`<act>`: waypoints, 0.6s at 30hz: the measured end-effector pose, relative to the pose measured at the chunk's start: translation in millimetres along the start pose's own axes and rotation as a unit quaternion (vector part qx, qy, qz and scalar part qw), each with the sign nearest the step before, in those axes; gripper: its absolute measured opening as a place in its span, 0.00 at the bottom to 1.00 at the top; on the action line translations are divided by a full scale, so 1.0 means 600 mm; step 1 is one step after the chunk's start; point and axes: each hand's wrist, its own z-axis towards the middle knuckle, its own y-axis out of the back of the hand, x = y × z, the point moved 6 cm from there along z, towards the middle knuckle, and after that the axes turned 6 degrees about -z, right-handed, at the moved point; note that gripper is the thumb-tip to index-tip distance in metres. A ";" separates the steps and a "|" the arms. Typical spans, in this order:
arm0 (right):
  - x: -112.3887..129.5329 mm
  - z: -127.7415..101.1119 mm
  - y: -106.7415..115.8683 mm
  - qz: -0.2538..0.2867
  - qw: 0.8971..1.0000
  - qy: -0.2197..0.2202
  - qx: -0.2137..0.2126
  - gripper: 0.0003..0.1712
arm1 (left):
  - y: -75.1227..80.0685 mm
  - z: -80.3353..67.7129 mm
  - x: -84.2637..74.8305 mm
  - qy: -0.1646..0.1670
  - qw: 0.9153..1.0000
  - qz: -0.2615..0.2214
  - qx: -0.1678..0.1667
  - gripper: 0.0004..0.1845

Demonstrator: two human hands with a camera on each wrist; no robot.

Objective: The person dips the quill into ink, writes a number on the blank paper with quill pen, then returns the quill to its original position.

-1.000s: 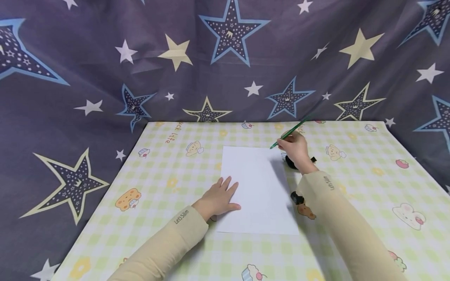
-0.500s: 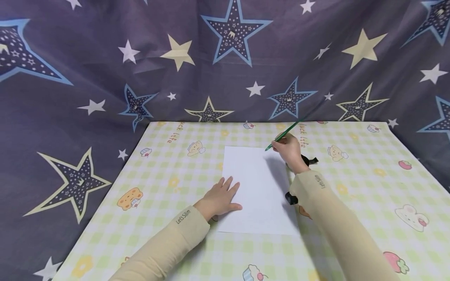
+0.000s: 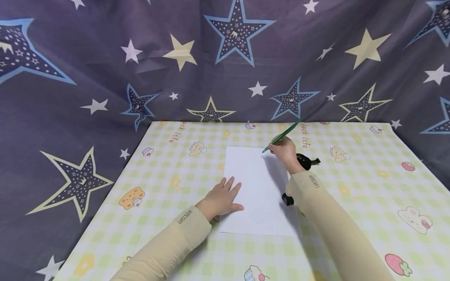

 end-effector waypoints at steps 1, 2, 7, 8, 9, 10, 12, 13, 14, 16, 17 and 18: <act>0.000 0.001 -0.002 0.000 1.000 0.000 0.001 0.09 | 0.000 0.000 0.000 0.000 1.000 0.001 0.000 0.42; 0.000 0.001 -0.004 0.000 1.000 -0.001 0.002 0.10 | 0.000 0.000 0.000 -0.002 1.000 -0.001 -0.002 0.42; 0.002 0.004 -0.012 -0.010 1.000 -0.001 0.000 0.09 | 0.001 0.001 0.001 -0.003 1.000 0.001 -0.002 0.42; 0.002 0.004 -0.012 -0.014 1.000 0.000 -0.001 0.09 | 0.001 0.000 0.001 -0.003 1.000 0.002 -0.001 0.42; 0.002 0.004 -0.013 -0.018 1.000 0.001 -0.002 0.09 | 0.001 0.000 0.001 -0.003 1.000 0.003 -0.001 0.42; 0.002 0.004 -0.013 -0.021 1.000 0.002 -0.003 0.09 | 0.001 0.000 0.001 -0.003 1.000 0.002 0.000 0.42; 0.002 0.005 -0.015 -0.026 1.000 0.005 -0.003 0.09 | 0.001 -0.001 0.001 -0.003 1.000 -0.002 -0.001 0.42; 0.001 0.005 -0.015 -0.028 1.000 0.005 -0.002 0.08 | 0.001 -0.001 0.001 -0.002 1.000 -0.005 -0.001 0.42; 0.000 0.006 -0.016 -0.029 1.000 0.004 -0.001 0.08 | 0.001 -0.001 0.000 -0.002 1.000 -0.005 -0.001 0.42; 0.000 0.006 -0.017 -0.035 0.999 0.006 -0.001 0.08 | 0.001 -0.001 0.001 -0.001 1.000 -0.006 -0.002 0.42; 0.000 0.006 -0.017 -0.039 0.999 0.006 0.000 0.08 | 0.002 -0.001 0.000 -0.001 1.000 -0.005 -0.002 0.42; 0.000 0.006 -0.018 -0.042 0.999 0.005 0.000 0.08 | 0.001 -0.001 0.001 -0.001 1.000 -0.005 -0.002 0.42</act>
